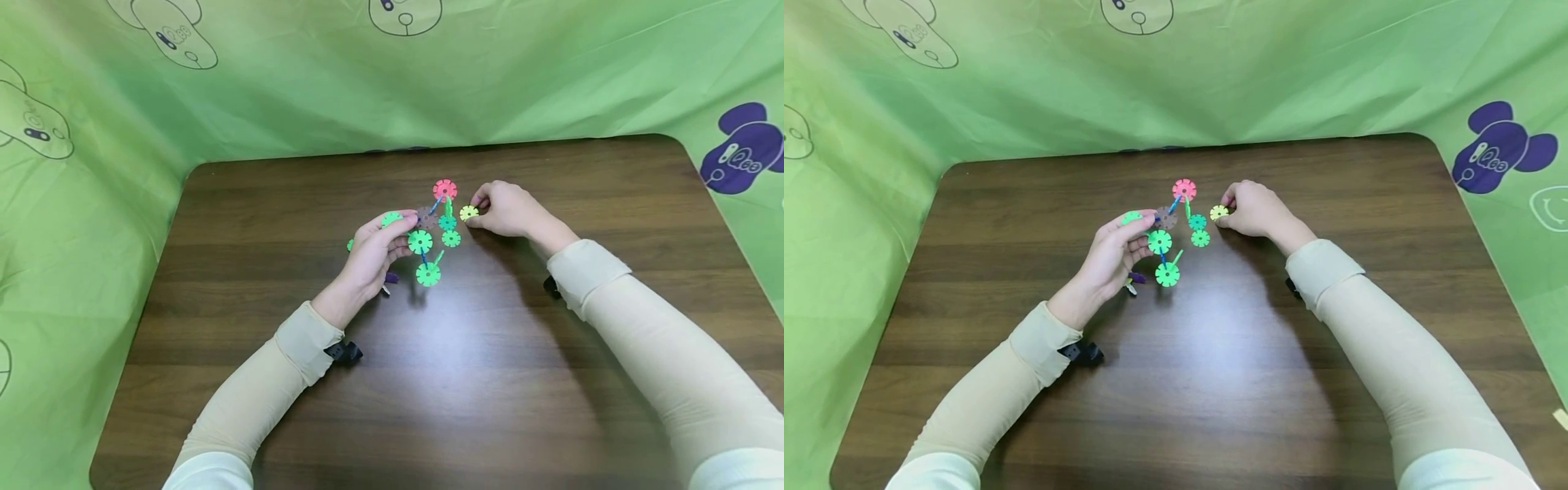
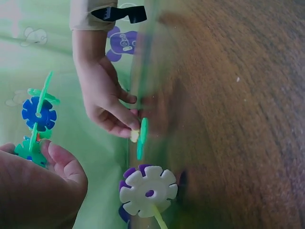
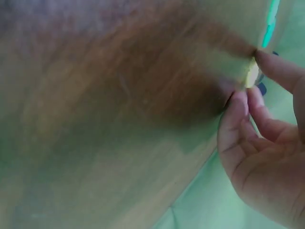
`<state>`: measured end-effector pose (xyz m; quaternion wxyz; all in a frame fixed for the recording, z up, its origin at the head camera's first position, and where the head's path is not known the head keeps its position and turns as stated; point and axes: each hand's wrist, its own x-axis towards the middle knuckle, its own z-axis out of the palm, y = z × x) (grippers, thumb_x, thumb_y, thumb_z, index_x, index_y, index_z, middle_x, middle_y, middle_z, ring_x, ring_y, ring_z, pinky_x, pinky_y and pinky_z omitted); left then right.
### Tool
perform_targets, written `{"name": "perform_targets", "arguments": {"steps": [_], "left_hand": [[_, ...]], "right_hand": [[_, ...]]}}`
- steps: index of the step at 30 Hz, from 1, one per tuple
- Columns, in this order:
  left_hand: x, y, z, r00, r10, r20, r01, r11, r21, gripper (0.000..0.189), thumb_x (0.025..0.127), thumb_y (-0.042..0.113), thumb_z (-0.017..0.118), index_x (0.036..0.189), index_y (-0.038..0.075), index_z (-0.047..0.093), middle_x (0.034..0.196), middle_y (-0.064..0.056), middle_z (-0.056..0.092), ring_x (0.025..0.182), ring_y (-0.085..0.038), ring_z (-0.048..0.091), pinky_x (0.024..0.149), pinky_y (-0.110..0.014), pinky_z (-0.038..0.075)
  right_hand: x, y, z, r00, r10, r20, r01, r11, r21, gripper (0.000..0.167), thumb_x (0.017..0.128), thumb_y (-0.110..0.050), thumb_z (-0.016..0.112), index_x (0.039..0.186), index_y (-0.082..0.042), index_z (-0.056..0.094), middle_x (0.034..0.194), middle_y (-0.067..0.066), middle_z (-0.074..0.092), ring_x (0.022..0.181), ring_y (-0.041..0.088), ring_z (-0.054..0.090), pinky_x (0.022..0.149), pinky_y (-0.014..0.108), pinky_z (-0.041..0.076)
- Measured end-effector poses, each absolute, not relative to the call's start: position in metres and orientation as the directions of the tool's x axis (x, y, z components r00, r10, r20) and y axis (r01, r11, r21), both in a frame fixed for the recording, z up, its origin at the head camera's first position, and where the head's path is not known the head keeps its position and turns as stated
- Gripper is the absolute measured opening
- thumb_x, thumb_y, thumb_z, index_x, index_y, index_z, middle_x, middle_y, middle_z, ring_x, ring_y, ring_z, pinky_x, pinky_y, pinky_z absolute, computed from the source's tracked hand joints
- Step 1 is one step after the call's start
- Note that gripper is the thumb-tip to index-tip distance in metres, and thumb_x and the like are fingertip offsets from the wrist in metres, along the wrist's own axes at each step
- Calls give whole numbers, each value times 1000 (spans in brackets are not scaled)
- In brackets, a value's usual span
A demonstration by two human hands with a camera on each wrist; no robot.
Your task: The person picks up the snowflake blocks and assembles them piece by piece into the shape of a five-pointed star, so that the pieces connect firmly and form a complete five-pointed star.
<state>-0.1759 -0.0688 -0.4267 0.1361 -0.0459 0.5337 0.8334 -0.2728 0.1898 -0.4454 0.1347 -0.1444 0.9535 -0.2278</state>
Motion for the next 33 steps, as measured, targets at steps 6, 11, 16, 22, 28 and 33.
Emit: {"name": "perform_targets", "arguments": {"steps": [6,11,16,22,28,33], "left_hand": [[-176,-67,-428,-957,179,-226,-280,-394,875,9,97,8,68,105,7,74,85,2,70,66,-11,61,70,-23,54],[-176,-66,-428,-958,189,-216,-275,-387,880,9,97,7,67,105,6,73,85,1,71,67,-11,63,71,-24,55],[-176,-66,-428,-958,188,-218,-276,-382,882,12,98,7,67,108,3,72,86,0,71,68,-12,64,72,-25,56],[-175,-64,-427,-958,191,-214,-272,-372,887,13,97,7,67,109,2,72,87,0,71,70,-13,64,73,-26,57],[-174,-62,-430,-959,202,-199,-262,-360,896,13,97,7,67,108,2,71,89,0,70,71,-14,65,76,-29,57],[-172,-61,-430,-958,223,-178,-246,-330,911,13,97,7,67,109,1,70,91,0,69,74,-14,65,79,-32,57]], "right_hand": [[-259,193,-443,-946,-275,-171,-104,758,-644,24,93,-18,76,108,-3,65,99,13,68,89,27,63,81,38,47],[-236,196,-432,-958,-257,-126,-62,617,-785,25,96,-17,74,114,-3,66,98,12,69,84,22,68,72,25,54],[-215,188,-424,-965,-231,-122,8,440,-898,27,97,-15,75,119,-1,67,98,11,73,88,31,74,77,33,62],[-194,174,-416,-970,-223,-98,55,193,-980,26,95,-3,74,117,7,64,92,9,75,78,18,74,75,33,63],[-182,169,-413,-975,-209,-80,71,48,-996,19,94,3,73,112,5,67,87,7,75,77,20,74,72,30,63],[-180,168,-415,-975,-213,-67,70,-8,-997,17,95,4,72,111,3,68,86,7,75,76,19,74,72,29,63]]}}
